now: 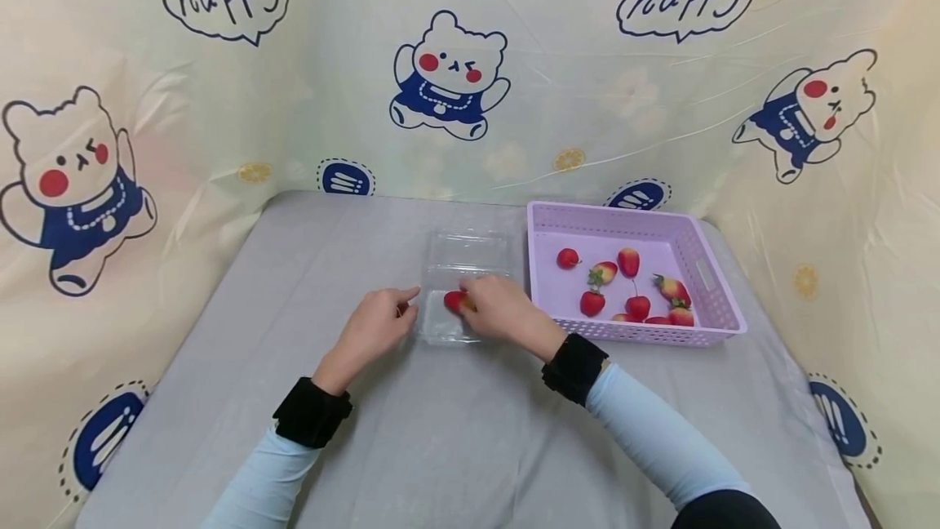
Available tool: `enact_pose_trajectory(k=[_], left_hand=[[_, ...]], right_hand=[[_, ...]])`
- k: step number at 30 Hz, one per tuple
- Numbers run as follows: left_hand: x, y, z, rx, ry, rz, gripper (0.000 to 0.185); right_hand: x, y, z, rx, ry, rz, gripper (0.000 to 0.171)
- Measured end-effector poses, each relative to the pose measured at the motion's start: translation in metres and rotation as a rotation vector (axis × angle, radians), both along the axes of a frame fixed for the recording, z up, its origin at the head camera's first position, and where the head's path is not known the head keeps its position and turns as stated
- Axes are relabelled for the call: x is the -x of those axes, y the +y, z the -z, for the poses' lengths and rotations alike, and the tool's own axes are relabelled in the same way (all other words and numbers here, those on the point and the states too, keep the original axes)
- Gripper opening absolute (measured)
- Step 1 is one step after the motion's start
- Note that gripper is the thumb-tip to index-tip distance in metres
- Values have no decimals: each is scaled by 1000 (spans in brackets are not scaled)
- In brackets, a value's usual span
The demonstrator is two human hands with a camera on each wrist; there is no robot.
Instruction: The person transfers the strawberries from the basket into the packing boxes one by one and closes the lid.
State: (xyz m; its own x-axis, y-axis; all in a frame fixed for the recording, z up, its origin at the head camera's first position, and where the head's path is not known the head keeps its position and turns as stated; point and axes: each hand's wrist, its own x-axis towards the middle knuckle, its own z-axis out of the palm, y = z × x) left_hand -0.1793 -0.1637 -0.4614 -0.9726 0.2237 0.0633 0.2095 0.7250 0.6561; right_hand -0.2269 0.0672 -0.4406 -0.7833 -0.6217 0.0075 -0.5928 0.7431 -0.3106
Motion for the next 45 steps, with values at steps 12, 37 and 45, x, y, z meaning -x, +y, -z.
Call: enact_pose_trajectory(k=[12, 37, 45], left_hand=[[0, 0, 1, 6, 13, -6, 39], [0, 2, 1, 15, 13, -3, 37], [1, 2, 0, 7, 6, -10, 38]], right_hand=[[-4, -2, 1, -59, 23, -42, 21], [-9, -11, 10, -26, 23, -47, 24], [-7, -11, 9, -19, 14, -48, 24]])
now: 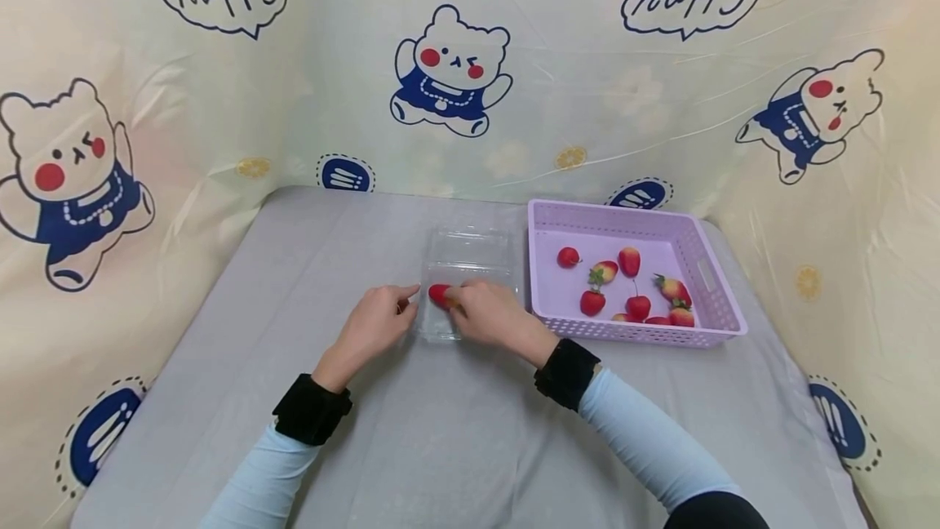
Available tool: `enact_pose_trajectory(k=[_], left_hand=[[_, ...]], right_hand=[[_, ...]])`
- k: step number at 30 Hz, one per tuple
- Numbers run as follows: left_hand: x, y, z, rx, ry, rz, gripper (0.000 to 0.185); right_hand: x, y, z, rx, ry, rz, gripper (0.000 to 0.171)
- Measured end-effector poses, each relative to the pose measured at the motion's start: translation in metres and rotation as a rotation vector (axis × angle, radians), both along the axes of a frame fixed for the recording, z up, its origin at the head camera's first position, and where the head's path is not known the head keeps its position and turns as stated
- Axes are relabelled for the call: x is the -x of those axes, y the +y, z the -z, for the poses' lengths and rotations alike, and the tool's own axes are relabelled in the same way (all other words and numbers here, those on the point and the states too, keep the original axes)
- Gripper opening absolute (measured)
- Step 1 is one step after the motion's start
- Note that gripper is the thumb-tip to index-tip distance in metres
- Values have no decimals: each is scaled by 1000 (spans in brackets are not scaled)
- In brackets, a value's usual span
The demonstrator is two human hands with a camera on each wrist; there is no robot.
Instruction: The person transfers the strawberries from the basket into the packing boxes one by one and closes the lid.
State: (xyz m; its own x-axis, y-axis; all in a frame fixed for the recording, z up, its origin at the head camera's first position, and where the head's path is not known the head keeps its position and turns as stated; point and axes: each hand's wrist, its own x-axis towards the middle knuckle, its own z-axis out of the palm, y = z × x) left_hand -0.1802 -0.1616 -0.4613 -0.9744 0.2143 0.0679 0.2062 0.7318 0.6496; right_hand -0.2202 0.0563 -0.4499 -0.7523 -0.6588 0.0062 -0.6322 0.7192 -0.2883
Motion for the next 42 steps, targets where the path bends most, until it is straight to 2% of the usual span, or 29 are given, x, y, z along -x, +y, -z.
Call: enact_pose_trajectory(k=[10, 17, 24, 31, 35, 42], left_hand=[[0, 1, 1, 2, -4, -3, 38], [0, 2, 0, 6, -10, -5, 39], [2, 2, -1, 15, -20, -7, 40], [1, 1, 0, 22, -30, 14, 41], [0, -1, 2, 16, -28, 23, 41], [-1, 0, 3, 4, -33, 20, 43]], right_hand=[[1, -1, -1, 3, -12, -5, 24], [2, 2, -7, 34, 17, -25, 23], [5, 9, -18, 48, 40, 13, 25], [7, 26, -36, 87, 32, 50, 28], [8, 39, -39, 116, 50, 68, 26], [8, 69, -46, 200, -2, 138, 26]])
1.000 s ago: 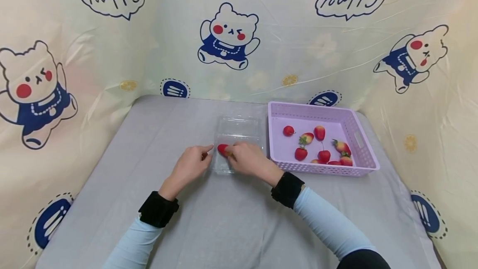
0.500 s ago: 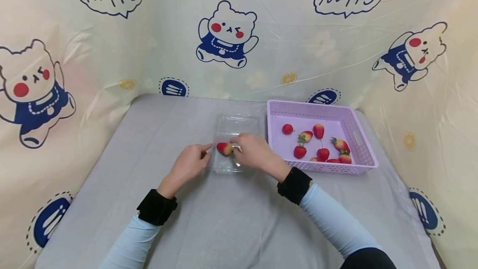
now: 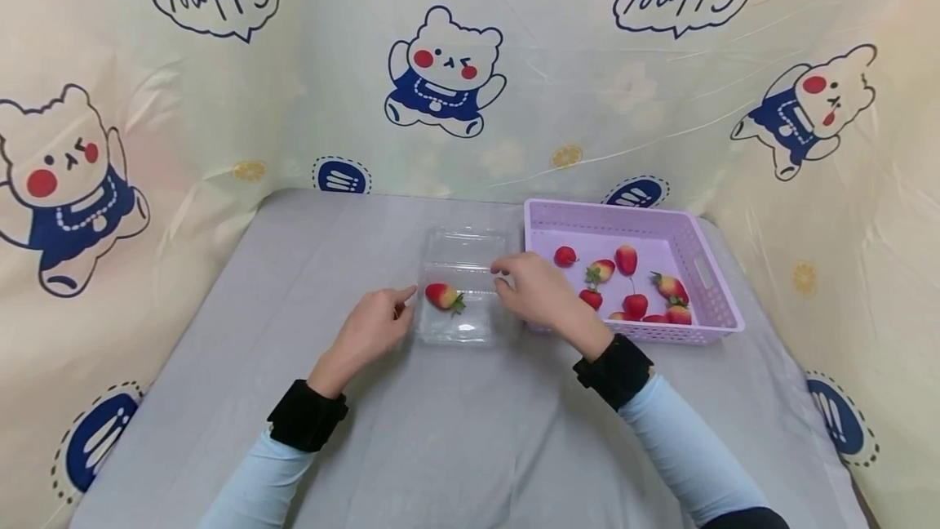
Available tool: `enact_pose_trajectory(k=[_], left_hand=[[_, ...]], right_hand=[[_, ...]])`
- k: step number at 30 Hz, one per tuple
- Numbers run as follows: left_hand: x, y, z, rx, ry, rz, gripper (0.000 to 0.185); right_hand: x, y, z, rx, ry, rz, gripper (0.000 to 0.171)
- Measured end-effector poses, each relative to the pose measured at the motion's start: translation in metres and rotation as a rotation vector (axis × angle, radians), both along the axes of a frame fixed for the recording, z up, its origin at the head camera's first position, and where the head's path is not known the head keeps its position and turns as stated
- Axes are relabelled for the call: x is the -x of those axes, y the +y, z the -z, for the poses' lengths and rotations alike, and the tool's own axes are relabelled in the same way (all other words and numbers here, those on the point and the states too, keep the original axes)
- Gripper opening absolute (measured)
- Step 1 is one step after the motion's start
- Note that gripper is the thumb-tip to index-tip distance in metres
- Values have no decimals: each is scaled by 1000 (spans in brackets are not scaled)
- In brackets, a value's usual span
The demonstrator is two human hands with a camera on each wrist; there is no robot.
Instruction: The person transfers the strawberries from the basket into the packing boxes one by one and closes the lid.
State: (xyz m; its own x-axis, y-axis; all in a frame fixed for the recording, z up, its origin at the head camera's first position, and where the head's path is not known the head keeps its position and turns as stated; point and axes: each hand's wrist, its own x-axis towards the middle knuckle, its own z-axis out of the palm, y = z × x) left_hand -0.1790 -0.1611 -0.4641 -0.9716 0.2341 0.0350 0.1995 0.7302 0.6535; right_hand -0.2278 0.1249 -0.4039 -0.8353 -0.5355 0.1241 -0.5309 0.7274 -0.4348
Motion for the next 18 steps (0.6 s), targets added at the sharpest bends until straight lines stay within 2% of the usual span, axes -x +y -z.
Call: enact_pose_trajectory(k=[4, 10, 18], left_hand=[[-1, 0, 0, 2, 6, -5, 43], [0, 1, -2, -3, 4, -3, 42], [-3, -1, -2, -27, -8, 2, 43]], right_hand=[[-1, 17, -3, 12, 8, 62, 27], [0, 42, -5, -29, 4, 157, 27], [-1, 74, -3, -65, -118, 203, 32]])
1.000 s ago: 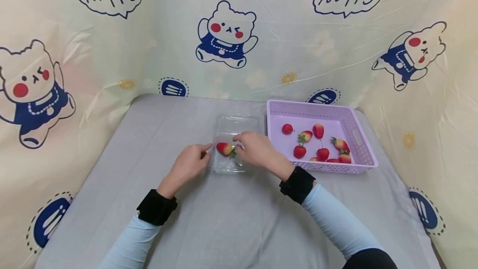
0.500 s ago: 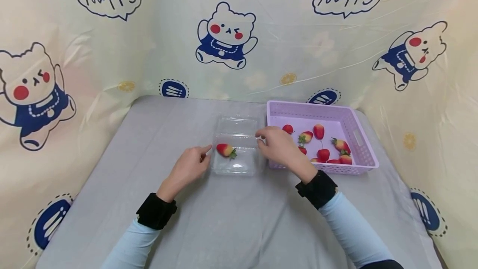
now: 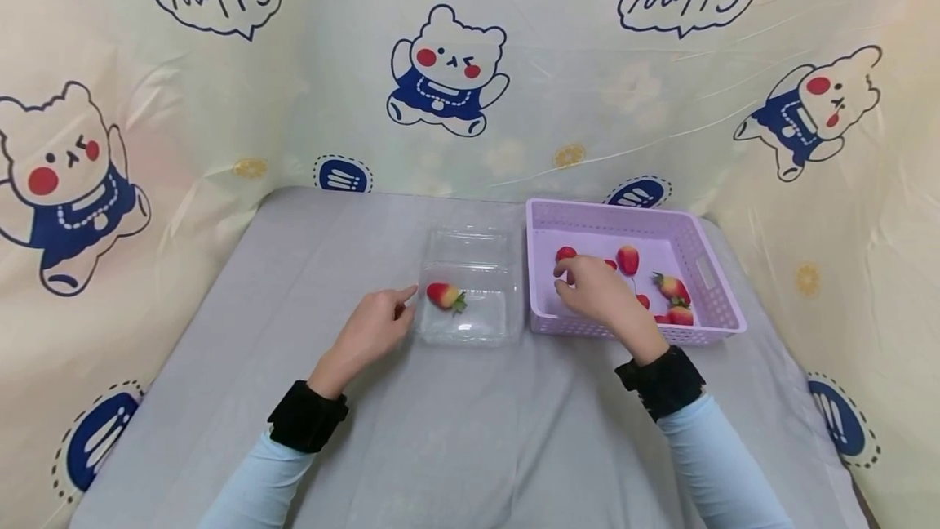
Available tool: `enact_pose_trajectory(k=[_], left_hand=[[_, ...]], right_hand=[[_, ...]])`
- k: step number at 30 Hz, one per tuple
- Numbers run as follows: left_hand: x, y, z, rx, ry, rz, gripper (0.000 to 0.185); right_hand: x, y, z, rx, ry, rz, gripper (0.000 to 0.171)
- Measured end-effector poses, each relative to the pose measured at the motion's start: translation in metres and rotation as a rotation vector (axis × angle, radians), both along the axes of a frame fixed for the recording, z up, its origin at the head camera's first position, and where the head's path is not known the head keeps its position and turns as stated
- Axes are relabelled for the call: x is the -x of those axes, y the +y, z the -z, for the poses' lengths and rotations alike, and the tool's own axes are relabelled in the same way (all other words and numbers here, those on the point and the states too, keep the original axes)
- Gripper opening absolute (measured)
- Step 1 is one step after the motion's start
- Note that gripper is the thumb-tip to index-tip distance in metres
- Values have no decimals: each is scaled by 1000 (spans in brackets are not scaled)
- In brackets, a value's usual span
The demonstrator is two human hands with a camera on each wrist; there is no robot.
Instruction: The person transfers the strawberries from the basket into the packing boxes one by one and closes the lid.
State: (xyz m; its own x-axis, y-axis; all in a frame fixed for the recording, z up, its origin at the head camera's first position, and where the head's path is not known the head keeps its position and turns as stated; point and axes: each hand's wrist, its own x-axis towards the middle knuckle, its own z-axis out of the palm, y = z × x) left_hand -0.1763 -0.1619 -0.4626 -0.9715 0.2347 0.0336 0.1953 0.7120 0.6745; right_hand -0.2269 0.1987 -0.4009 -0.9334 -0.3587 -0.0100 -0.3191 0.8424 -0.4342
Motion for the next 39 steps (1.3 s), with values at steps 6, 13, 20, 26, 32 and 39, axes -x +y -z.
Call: enact_pose_trajectory(k=[6, 13, 20, 26, 32, 39], left_hand=[[-1, 0, -1, -3, -11, -1, 43], [1, 0, -3, 12, -13, 6, 43], [0, 0, -5, 7, -30, 0, 43], [0, 2, -6, 13, -27, 3, 43], [0, 2, -5, 14, -30, -3, 44], [-1, 1, -4, 3, -35, -6, 45]], right_hand=[[0, 19, 6, -33, -35, 40, 34], [0, 37, 8, -87, -89, 69, 41], [-1, 46, 7, -123, -118, 21, 38], [-1, 49, 6, -145, -157, 29, 46], [1, 50, 8, -162, -184, 32, 49], [5, 51, 13, -189, -206, 31, 53]])
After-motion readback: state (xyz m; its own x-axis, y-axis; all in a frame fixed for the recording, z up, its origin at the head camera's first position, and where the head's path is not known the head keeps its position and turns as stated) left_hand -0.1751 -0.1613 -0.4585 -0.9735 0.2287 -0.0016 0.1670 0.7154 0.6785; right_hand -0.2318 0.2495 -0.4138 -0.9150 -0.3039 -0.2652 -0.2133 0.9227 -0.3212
